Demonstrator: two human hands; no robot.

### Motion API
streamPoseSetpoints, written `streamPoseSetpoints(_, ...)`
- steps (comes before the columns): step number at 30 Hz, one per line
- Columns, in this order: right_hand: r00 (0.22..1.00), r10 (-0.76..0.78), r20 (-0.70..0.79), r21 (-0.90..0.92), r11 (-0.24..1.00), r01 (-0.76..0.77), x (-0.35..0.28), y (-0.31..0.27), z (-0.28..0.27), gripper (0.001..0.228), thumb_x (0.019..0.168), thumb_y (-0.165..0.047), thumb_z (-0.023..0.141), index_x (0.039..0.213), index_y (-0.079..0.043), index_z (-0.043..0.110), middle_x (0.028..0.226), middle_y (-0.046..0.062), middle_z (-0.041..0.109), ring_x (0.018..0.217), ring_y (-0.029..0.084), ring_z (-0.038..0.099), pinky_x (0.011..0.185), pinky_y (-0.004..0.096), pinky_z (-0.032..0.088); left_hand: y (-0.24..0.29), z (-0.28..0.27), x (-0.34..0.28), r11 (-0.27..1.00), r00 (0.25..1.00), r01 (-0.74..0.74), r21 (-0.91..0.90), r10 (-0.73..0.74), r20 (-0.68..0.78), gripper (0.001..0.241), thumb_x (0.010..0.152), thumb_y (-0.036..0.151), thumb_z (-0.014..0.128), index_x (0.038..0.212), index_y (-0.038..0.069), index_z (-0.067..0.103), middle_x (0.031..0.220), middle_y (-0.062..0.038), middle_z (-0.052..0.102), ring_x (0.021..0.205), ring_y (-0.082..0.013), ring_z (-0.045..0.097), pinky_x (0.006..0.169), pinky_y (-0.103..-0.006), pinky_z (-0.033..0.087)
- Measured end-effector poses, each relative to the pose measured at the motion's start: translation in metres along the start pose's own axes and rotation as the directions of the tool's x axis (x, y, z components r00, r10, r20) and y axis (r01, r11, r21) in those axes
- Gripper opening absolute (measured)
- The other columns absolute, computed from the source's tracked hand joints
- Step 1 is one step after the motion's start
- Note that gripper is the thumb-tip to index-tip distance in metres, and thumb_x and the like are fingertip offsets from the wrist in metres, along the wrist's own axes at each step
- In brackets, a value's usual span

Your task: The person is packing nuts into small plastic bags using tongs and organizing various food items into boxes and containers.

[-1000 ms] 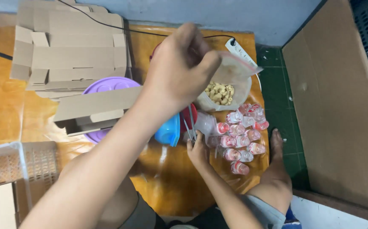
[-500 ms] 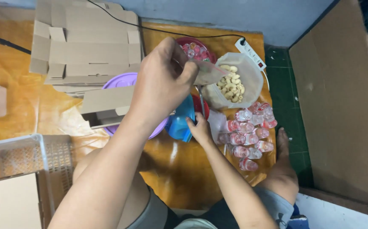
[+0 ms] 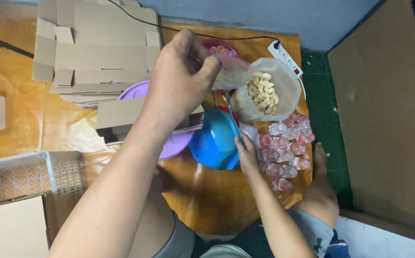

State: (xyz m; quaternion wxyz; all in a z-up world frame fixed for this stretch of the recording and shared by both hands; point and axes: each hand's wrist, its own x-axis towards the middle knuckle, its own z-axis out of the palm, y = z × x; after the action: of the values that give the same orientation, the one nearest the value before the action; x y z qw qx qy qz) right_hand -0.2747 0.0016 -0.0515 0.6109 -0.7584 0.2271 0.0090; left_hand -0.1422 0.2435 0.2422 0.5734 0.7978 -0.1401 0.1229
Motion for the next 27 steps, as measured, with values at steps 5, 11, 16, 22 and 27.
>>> streamPoseSetpoints(5, 0.975, 0.190, -0.111, 0.409, 0.903, -0.130, 0.000, 0.010, -0.049, 0.034, 0.095, -0.015, 0.063, 0.126, 0.000, 0.067, 0.116, 0.009, 0.068, 0.103, 0.017, 0.059, 0.092, 0.027, 0.046, -0.008, -0.006, 0.004, 1.000, 0.999, 0.000, -0.014, 0.000, 0.034, 0.013, 0.091, 0.007, 0.069, 0.083, 0.003, 0.059, 0.068, -0.002, 0.056, 0.055, -0.0103, 0.052, 0.049, -0.0243, 0.048)
streamPoseSetpoints(11, 0.911, 0.412, -0.028, 0.725, 0.636, -0.265, 0.020, 0.040, -0.134, 0.037, 0.094, -0.028, 0.055, 0.121, -0.005, 0.063, 0.119, 0.013, 0.066, 0.103, 0.023, 0.060, 0.095, 0.037, 0.047, -0.017, -0.010, 0.004, 1.000, 0.998, 0.014, 0.006, -0.015, 0.055, 0.014, 0.094, 0.006, 0.070, 0.085, 0.004, 0.060, 0.070, -0.001, 0.056, 0.057, -0.0094, 0.050, 0.052, -0.0232, 0.046)
streamPoseSetpoints(16, 0.873, 0.476, -0.109, 0.868, 0.474, -0.150, 0.042, 0.026, -0.156, 0.043, 0.089, -0.026, 0.052, 0.130, -0.013, 0.061, 0.130, 0.009, 0.064, 0.114, 0.022, 0.059, 0.101, 0.040, 0.044, -0.015, -0.010, 0.007, 0.998, 0.997, 0.029, 0.047, -0.032, 0.064, 0.012, 0.094, 0.005, 0.069, 0.085, 0.004, 0.060, 0.070, -0.002, 0.058, 0.056, -0.0097, 0.052, 0.051, -0.0229, 0.047)
streamPoseSetpoints(22, 0.908, 0.353, -0.226, 0.917, 0.393, 0.075, 0.083, 0.037, -0.166, 0.037, 0.091, -0.006, 0.043, 0.112, -0.034, 0.054, 0.126, -0.001, 0.065, 0.112, 0.015, 0.063, 0.099, 0.038, 0.050, -0.017, -0.007, 0.006, 0.993, 0.991, 0.113, 0.037, -0.115, 0.069, 0.011, 0.092, 0.008, 0.068, 0.085, 0.006, 0.059, 0.069, 0.000, 0.055, 0.057, -0.0097, 0.050, 0.052, -0.0236, 0.046)
streamPoseSetpoints(27, 0.895, 0.383, -0.229, 0.849, 0.529, -0.009, 0.138, 0.059, -0.204, 0.017, 0.096, -0.022, 0.050, 0.095, -0.011, 0.063, 0.087, 0.003, 0.063, 0.080, 0.013, 0.058, 0.077, 0.028, 0.050, -0.012, -0.011, 0.008, 0.986, 0.985, 0.155, 0.068, -0.159, 0.068, 0.009, 0.092, 0.012, 0.067, 0.088, 0.005, 0.062, 0.072, -0.001, 0.060, 0.058, -0.0097, 0.053, 0.053, -0.0241, 0.047)
